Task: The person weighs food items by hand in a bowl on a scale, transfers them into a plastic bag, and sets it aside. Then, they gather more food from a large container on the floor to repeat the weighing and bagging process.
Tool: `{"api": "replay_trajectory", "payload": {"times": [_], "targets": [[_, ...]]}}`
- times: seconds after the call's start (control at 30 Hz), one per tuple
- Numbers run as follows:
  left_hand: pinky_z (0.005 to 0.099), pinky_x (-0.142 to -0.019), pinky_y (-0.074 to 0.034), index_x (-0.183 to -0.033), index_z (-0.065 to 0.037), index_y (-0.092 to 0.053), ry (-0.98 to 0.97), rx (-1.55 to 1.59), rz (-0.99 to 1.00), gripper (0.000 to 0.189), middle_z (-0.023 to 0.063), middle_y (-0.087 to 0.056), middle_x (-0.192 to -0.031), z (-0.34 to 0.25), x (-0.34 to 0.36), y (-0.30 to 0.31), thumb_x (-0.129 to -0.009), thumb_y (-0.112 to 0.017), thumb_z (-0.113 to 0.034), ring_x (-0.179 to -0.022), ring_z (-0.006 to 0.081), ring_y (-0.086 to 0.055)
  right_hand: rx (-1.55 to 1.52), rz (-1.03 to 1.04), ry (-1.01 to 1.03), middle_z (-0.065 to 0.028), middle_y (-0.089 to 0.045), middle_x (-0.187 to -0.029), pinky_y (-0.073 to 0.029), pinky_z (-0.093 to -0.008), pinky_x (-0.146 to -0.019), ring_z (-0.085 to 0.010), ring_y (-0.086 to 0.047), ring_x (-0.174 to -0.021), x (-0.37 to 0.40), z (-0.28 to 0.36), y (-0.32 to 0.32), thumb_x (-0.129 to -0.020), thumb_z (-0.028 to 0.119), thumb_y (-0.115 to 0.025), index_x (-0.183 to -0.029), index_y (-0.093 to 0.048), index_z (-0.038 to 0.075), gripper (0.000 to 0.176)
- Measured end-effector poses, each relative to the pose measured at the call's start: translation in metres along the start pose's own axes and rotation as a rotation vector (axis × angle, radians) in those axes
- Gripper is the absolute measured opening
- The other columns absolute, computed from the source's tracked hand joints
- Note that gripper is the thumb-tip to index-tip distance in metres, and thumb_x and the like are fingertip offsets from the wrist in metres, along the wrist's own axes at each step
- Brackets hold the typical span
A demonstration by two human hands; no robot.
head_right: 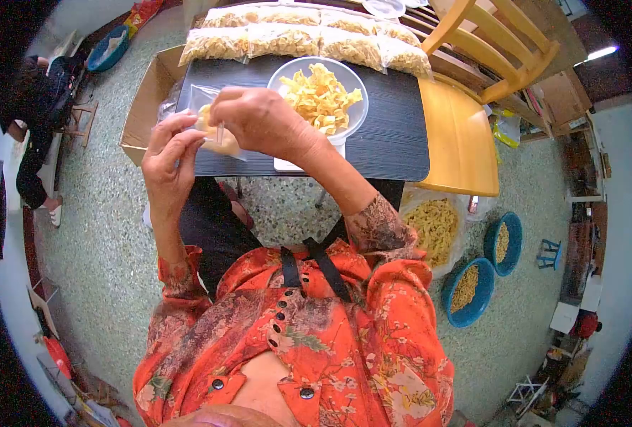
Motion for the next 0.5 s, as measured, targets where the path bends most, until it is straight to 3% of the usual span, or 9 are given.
{"api": "replay_trajectory", "payload": {"times": [0.03, 0.1, 0.2, 0.3, 0.37, 0.43, 0.47, 0.5], "targets": [[0.0352, -0.086, -0.055, -0.094, 0.0, -0.072, 0.038, 0.015, -0.024, 0.016, 0.0117, -0.067, -0.11, 0.002, 0.001, 0.002, -0.08, -0.073, 0.007, -0.102, 0.0256, -0.066, -0.139, -0.189, 0.069, -0.0102, -0.07, -0.094, -0.057, -0.0372, -0.07, -0.0311, -0.07, -0.084, 0.001, 0.004, 0.016, -0.079, -0.001, -0.069, -0.092, -0.069, 0.005, 0.014], [0.0356, -0.086, -0.055, -0.094, 0.0, -0.071, 0.081, 0.029, -0.042, 0.015, 0.0119, -0.067, -0.109, 0.003, 0.005, 0.007, -0.081, -0.073, 0.007, -0.102, 0.0259, -0.066, -0.066, -0.186, 0.034, -0.01, -0.07, -0.092, -0.057, -0.0368, -0.07, -0.0305, -0.07, -0.083, 0.006, 0.001, 0.013, -0.08, -0.001, -0.069, -0.089, -0.071, 0.005, 0.011], [0.0352, -0.086, -0.055, -0.095, 0.0, -0.071, 0.1, -0.003, -0.067, 0.015, 0.0119, -0.067, -0.11, 0.008, 0.003, 0.009, -0.081, -0.073, 0.007, -0.102, 0.0257, -0.066, -0.04, -0.094, -0.041, -0.01, -0.07, -0.093, -0.057, -0.0366, -0.071, -0.03, -0.071, -0.084, 0.011, -0.005, 0.008, -0.082, -0.001, -0.068, -0.089, -0.071, 0.005, 0.009], [0.0349, -0.085, -0.055, -0.095, 0.0, -0.071, 0.097, -0.041, -0.013, 0.016, 0.0116, -0.067, -0.109, 0.011, 0.003, 0.0, -0.08, -0.074, 0.006, -0.1, 0.0254, -0.067, 0.185, 0.063, -0.122, -0.0104, -0.071, -0.095, -0.057, -0.0365, -0.073, -0.0299, -0.071, -0.086, 0.014, -0.014, 0.001, -0.083, 0.0, -0.07, -0.089, -0.07, 0.004, 0.008], [0.0348, -0.084, -0.055, -0.094, 0.0, -0.071, 0.136, 0.013, -0.019, 0.016, 0.0113, -0.067, -0.109, 0.011, 0.007, -0.006, -0.08, -0.075, 0.005, -0.098, 0.0252, -0.066, -0.151, 0.012, -0.094, -0.009, -0.073, -0.099, -0.056, -0.0349, -0.072, -0.0272, -0.072, -0.087, 0.021, -0.015, 0.008, -0.082, 0.0, -0.073, -0.086, -0.068, 0.004, 0.008], [0.0348, -0.084, -0.055, -0.094, 0.0, -0.071, 0.135, 0.048, -0.022, 0.016, 0.0115, -0.067, -0.108, 0.011, 0.009, -0.011, -0.08, -0.075, 0.005, -0.097, 0.0252, -0.066, -0.287, -0.26, 0.046, -0.0075, -0.074, -0.104, -0.054, -0.0301, -0.071, -0.0226, -0.072, -0.088, 0.019, -0.01, 0.043, -0.079, 0.0, -0.076, -0.087, -0.069, 0.006, 0.011], [0.0349, -0.083, -0.055, -0.094, -0.001, -0.071, 0.128, 0.081, -0.026, 0.016, 0.0117, -0.068, -0.108, 0.011, 0.01, -0.013, -0.079, -0.075, 0.005, -0.096, 0.0251, -0.066, -0.192, -0.307, -0.033, -0.008, -0.074, -0.099, -0.057, -0.033, -0.068, -0.0218, -0.071, -0.074, 0.025, -0.022, 0.062, -0.076, 0.0, -0.078, -0.095, -0.075, 0.007, 0.02], [0.0349, -0.083, -0.055, -0.094, -0.001, -0.071, 0.135, 0.082, -0.033, 0.016, 0.0117, -0.068, -0.108, 0.013, 0.01, -0.013, -0.079, -0.075, 0.005, -0.096, 0.0251, -0.066, -0.072, -0.336, -0.402, -0.0083, -0.074, -0.099, -0.056, -0.0325, -0.068, -0.0213, -0.07, -0.071, 0.036, -0.038, 0.077, -0.079, 0.004, -0.078, -0.094, -0.075, 0.006, 0.015]]}}
Point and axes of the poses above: each hand's wrist, its own x-axis away from the middle knuckle, its own y-axis out of the back of the hand, z = x × y, the point moved 8 cm from there along -x, towards the middle knuckle
